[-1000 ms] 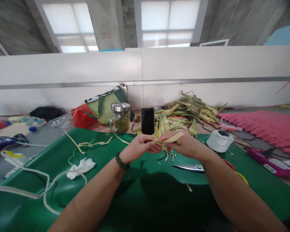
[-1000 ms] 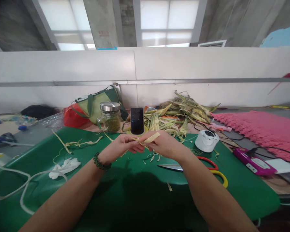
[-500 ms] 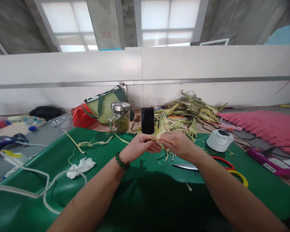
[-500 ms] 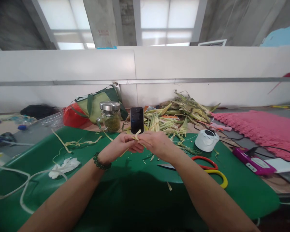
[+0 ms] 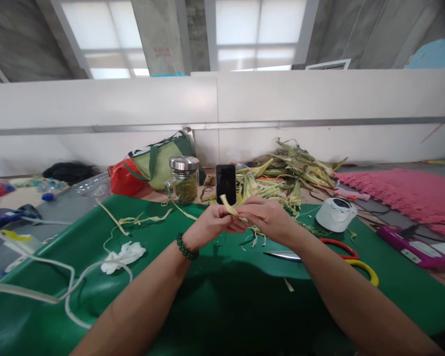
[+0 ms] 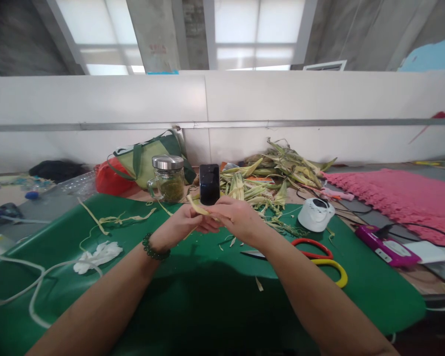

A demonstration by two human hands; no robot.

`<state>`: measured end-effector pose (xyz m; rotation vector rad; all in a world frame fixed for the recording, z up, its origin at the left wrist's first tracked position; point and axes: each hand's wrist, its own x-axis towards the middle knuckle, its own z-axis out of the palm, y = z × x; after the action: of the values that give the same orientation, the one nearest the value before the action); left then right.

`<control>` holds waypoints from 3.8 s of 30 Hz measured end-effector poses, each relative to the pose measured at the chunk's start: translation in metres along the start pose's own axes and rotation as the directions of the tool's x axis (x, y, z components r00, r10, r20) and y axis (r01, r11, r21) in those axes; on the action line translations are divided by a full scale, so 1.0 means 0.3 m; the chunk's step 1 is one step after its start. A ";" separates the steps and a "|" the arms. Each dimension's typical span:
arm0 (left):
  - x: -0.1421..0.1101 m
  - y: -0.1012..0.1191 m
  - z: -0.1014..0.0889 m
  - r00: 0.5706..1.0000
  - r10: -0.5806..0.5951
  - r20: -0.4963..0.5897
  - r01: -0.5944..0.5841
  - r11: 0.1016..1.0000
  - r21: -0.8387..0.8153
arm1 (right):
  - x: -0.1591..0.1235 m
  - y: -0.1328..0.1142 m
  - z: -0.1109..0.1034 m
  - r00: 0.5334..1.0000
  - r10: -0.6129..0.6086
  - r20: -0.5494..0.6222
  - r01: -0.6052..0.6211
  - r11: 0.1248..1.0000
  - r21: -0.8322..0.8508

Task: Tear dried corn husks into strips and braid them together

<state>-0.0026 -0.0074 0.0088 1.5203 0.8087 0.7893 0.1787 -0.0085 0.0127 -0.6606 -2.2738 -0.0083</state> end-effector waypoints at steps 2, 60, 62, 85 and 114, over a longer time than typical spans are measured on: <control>0.005 -0.011 -0.002 1.000 0.012 -0.007 -0.012 1.000 0.001 | 0.001 0.001 0.010 0.999 0.025 -0.026 -0.025 1.000 0.001; -0.007 0.015 0.001 0.975 0.138 -0.175 -0.138 0.990 0.012 | 0.014 -0.035 0.001 0.890 0.455 -0.008 -0.420 0.828 0.371; -0.007 0.015 0.001 0.972 0.131 -0.194 -0.133 0.991 0.005 | 0.009 -0.042 -0.003 0.898 0.439 -0.006 -0.411 0.846 0.339; -0.011 0.023 -0.017 0.916 0.274 -0.293 -0.218 0.953 0.210 | -0.006 -0.026 -0.021 0.970 -0.239 0.046 0.240 0.970 -0.037; -0.013 -0.023 0.041 0.825 0.479 -0.300 -0.120 0.667 0.735 | 0.031 -0.024 0.040 0.771 0.601 0.211 -0.612 0.609 0.504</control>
<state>0.0053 -0.0167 0.0008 2.2272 1.3382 1.2382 0.1619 -0.0080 0.0118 -1.0730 -1.8055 0.9609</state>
